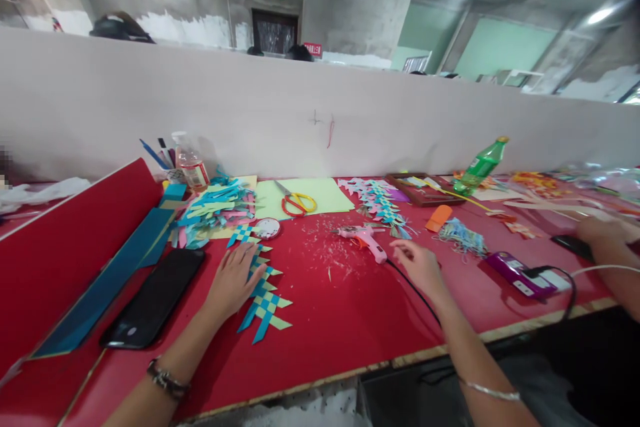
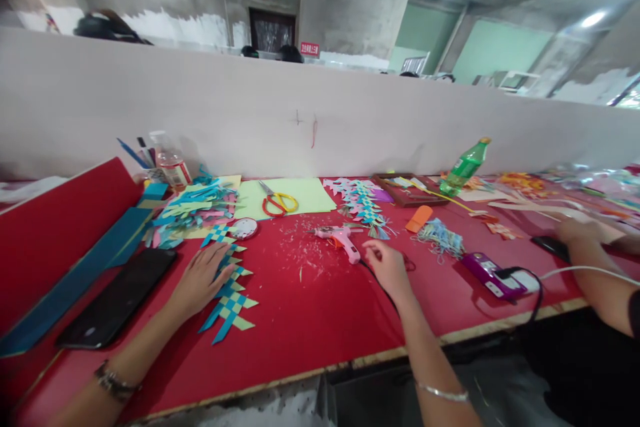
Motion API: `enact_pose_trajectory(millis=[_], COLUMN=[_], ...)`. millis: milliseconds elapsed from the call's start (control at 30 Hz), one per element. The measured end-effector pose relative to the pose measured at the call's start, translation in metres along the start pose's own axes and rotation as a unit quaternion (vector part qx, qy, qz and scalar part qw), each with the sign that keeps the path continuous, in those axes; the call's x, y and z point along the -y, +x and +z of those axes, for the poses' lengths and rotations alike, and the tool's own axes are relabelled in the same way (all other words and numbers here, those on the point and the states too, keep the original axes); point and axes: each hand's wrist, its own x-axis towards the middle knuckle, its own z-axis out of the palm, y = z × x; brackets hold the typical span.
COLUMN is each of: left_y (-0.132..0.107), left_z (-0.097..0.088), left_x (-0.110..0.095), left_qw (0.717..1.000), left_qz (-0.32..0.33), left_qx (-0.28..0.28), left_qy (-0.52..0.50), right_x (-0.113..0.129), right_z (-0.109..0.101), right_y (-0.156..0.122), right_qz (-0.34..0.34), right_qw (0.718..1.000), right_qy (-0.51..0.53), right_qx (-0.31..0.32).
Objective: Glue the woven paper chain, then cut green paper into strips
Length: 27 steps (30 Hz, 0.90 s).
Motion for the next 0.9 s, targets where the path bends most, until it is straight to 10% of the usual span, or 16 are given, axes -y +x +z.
enact_pose_trajectory(millis=[400,900], left_y=[-0.003,-0.001], left_z=[0.005,-0.002], left_x=[0.002,-0.001], left_qw=[0.997,0.997], left_qz=[0.002,-0.018], left_qx=[-0.064,-0.073], left_qy=[0.039,-0.013], right_x=[-0.139,-0.154], right_z=[-0.027,-0.028], right_y=[0.038,0.049], right_qz=[0.297,0.198], right_qw=[0.935,0.949], right_qy=[-0.192,-0.221], right_qx=[-0.034,-0.103])
